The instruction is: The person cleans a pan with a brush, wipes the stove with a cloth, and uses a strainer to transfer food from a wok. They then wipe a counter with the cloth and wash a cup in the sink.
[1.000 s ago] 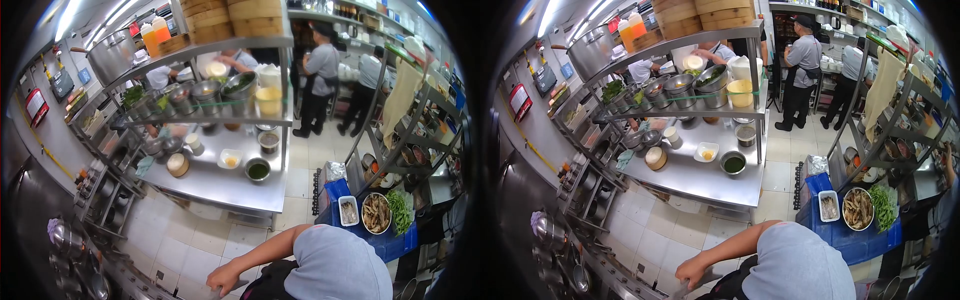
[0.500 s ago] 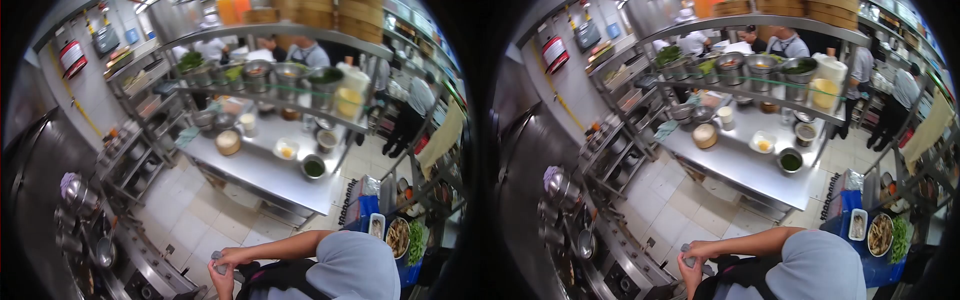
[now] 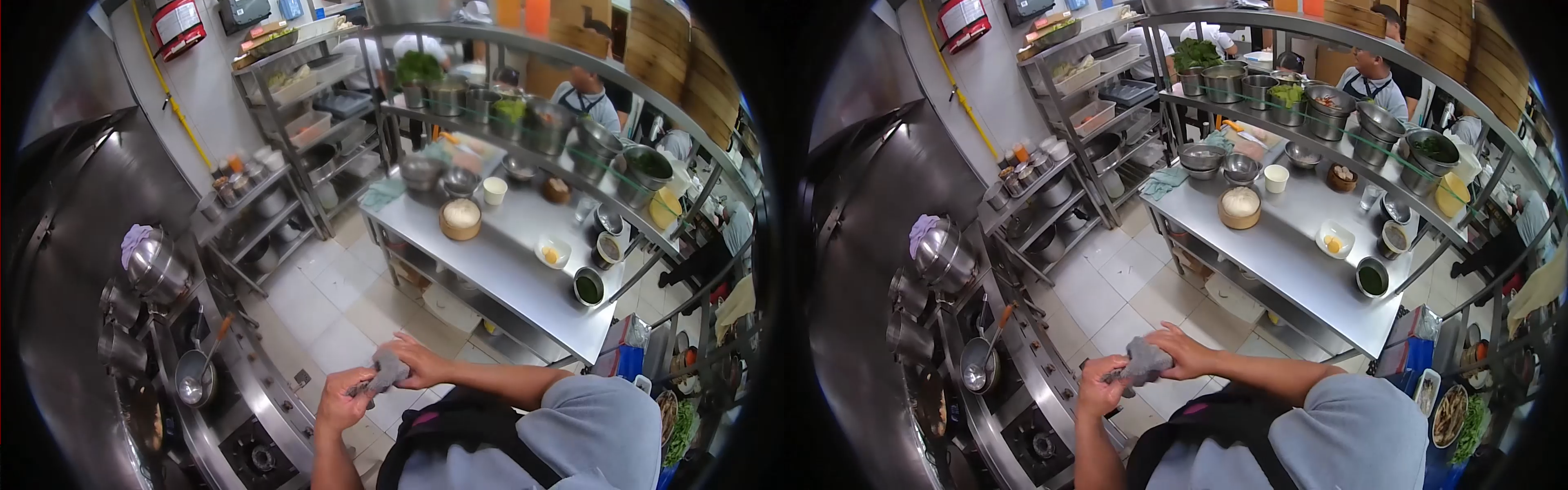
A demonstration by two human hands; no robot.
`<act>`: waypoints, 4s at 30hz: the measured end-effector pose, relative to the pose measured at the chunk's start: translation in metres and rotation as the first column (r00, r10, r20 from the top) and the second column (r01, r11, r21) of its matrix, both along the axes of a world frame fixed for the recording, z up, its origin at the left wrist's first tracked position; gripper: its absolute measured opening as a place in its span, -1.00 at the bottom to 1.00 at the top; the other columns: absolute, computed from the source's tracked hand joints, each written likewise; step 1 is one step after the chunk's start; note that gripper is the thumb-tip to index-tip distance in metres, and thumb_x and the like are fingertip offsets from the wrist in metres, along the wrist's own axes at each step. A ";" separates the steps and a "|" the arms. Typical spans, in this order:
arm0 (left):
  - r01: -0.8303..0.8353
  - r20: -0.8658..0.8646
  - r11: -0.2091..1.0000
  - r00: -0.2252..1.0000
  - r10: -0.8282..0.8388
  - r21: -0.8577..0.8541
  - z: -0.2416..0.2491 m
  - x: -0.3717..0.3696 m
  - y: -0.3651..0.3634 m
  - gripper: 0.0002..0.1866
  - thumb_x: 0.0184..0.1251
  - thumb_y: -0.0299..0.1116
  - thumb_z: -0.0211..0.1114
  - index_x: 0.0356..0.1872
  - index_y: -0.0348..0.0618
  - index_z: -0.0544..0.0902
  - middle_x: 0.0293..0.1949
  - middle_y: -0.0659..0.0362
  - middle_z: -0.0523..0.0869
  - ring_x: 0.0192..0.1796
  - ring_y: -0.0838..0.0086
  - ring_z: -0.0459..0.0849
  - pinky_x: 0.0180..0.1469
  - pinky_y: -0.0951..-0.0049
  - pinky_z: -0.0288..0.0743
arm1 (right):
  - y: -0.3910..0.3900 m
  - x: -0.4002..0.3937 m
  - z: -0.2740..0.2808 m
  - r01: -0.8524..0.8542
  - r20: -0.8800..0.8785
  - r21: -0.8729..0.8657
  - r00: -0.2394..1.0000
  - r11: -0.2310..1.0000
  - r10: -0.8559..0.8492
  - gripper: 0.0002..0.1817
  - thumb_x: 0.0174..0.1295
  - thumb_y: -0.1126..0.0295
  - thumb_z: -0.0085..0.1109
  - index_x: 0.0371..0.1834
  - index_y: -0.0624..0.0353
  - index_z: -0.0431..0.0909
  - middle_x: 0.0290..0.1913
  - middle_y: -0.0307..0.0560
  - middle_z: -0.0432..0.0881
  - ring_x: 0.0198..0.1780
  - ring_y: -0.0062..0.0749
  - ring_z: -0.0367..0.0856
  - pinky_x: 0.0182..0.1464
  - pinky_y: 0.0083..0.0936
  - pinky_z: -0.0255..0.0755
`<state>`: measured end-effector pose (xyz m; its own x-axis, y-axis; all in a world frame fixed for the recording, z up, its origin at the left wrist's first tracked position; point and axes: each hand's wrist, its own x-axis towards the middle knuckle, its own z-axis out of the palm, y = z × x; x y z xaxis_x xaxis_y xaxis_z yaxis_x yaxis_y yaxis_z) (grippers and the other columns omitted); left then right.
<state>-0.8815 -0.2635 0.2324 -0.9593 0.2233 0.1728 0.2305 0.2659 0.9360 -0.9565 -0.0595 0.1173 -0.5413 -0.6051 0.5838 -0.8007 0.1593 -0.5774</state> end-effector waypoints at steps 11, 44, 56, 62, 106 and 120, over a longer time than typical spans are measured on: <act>-0.133 0.048 0.851 0.982 0.183 -0.508 -0.068 0.009 -0.053 -0.51 0.21 -0.33 0.30 0.21 0.02 0.53 0.31 -0.08 0.45 0.37 0.01 0.37 0.36 0.12 0.29 | -0.097 -0.068 -0.036 0.117 0.645 -0.633 -0.468 0.765 0.605 -0.66 0.42 0.09 -0.05 -0.10 0.13 0.53 -0.20 -0.07 0.64 -0.17 -0.26 0.68 -0.14 -0.29 0.63; -0.249 -0.202 -0.331 -0.431 0.879 -0.910 -0.429 -0.096 -0.349 -0.19 0.43 0.02 -0.01 0.54 -0.23 -0.02 0.53 -0.31 -0.12 0.56 -0.24 -0.20 0.44 -0.35 -0.25 | -0.095 -0.371 -0.260 -0.505 0.552 0.743 0.090 0.440 -0.829 -0.83 0.38 0.29 -0.06 -0.09 0.04 0.47 -0.32 -0.16 0.58 -0.31 -0.35 0.60 -0.24 -0.27 0.51; -0.636 -0.184 0.131 0.404 0.896 -0.760 -0.438 -0.233 -0.560 -0.48 0.29 -0.32 0.17 0.31 0.01 0.46 0.42 0.00 0.32 0.48 0.09 0.22 0.46 -0.18 -0.04 | -0.197 -0.394 -0.272 -0.490 0.764 0.559 -0.010 0.669 -0.645 -0.87 0.35 0.37 0.03 -0.10 0.09 0.47 -0.29 -0.18 0.62 -0.35 -0.46 0.61 -0.30 -0.47 0.53; -0.572 -0.196 -0.339 -0.298 0.934 -0.747 -0.342 -0.090 -0.452 -0.54 0.25 -0.38 0.22 0.21 -0.01 0.55 0.35 0.03 0.43 0.38 0.09 0.37 0.36 -0.08 0.15 | -0.170 -0.463 -0.388 -0.754 0.799 0.592 0.503 0.285 -0.331 -0.88 0.31 0.30 0.04 -0.20 0.06 0.47 -0.38 -0.20 0.58 -0.43 -0.44 0.57 -0.38 -0.44 0.48; -0.371 -0.215 -0.713 -0.782 0.585 -0.595 -0.102 0.108 -0.614 -0.66 0.37 -0.35 -0.05 0.01 -0.34 0.53 -0.02 -0.33 0.64 0.08 -0.21 0.60 0.15 -0.05 0.44 | -0.424 -0.461 -0.362 -0.675 0.750 0.555 0.155 0.485 -0.643 -0.80 0.27 0.21 0.05 -0.15 0.01 0.51 -0.27 -0.12 0.58 -0.27 -0.21 0.59 -0.22 -0.16 0.52; -0.437 -0.141 -0.647 -0.752 0.644 -0.625 -0.116 0.202 -0.732 -0.79 0.19 -0.41 0.01 -0.39 -0.36 0.56 -0.66 0.00 0.48 -0.69 0.26 0.47 -0.68 0.20 0.24 | -0.521 -0.524 -0.320 -0.502 0.826 0.515 0.071 0.695 -0.560 -0.73 0.28 0.28 -0.02 0.01 0.04 0.48 -0.13 -0.09 0.59 -0.21 -0.29 0.58 -0.19 -0.24 0.52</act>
